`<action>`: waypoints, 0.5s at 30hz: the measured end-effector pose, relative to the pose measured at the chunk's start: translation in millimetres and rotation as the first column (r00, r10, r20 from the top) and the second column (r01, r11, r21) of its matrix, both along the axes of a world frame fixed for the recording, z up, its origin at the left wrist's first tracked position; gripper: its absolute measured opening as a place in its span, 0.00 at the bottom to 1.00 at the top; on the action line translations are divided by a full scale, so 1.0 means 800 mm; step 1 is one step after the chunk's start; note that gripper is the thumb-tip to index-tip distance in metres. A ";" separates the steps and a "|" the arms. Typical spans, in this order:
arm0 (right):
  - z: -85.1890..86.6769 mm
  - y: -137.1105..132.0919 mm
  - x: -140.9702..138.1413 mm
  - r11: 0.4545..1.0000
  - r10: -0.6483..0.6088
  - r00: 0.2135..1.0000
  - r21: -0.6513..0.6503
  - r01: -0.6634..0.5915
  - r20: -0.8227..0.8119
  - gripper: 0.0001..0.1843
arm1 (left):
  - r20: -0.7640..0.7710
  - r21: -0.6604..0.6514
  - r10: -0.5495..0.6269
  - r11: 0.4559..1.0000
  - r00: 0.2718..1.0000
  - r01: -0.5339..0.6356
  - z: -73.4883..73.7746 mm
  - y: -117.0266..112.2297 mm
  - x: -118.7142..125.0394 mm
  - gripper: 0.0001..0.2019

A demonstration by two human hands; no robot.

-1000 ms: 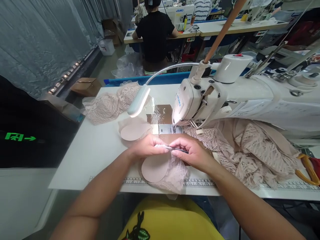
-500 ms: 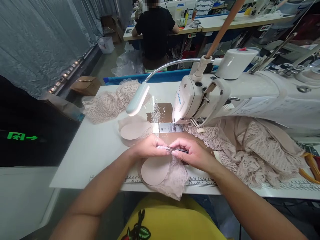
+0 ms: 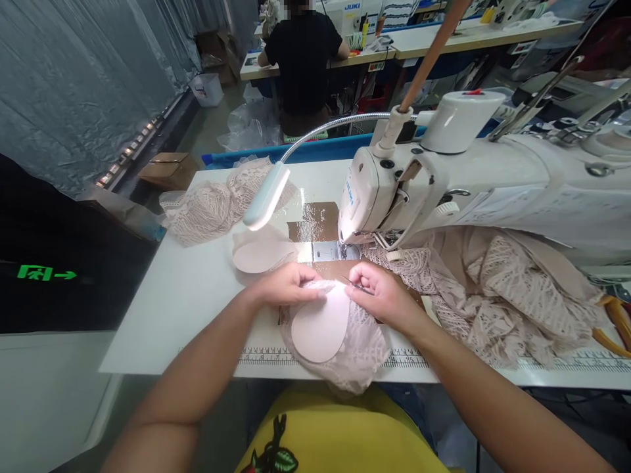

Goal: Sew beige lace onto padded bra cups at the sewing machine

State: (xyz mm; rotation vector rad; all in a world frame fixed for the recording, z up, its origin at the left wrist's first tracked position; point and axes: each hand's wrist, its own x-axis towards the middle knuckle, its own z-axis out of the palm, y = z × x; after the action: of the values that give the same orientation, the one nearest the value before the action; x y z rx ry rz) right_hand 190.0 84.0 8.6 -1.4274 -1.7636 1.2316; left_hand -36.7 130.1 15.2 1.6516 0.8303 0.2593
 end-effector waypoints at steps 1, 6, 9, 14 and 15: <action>0.002 0.002 0.005 0.999 -0.025 0.998 0.038 0.022 0.063 0.08 | -0.036 0.033 0.015 0.999 0.999 -0.013 0.004 0.005 -0.005 0.14; 0.011 0.012 0.020 0.988 0.016 0.950 0.142 -0.063 0.311 0.06 | -0.210 0.262 0.052 0.965 0.976 0.005 0.018 0.043 -0.004 0.10; 0.003 0.016 0.022 0.970 0.024 0.895 0.208 -0.129 0.445 0.13 | -0.315 0.521 0.054 0.844 0.948 0.125 0.013 0.068 0.017 0.07; -0.017 0.014 0.022 0.941 -0.008 0.818 0.281 -0.189 0.576 0.20 | -0.360 0.733 0.187 0.662 0.914 0.154 0.013 0.071 0.037 0.08; -0.017 0.013 0.022 0.940 -0.012 0.809 0.283 -0.191 0.587 0.20 | -0.364 0.761 0.216 0.630 0.906 0.156 0.016 0.062 0.038 0.09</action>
State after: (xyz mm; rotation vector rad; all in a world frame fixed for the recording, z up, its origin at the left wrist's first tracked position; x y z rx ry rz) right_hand 207.5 94.2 -5.4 -1.6318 -2.3335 0.4984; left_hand -5.9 179.7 27.9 2.5967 1.1756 0.3127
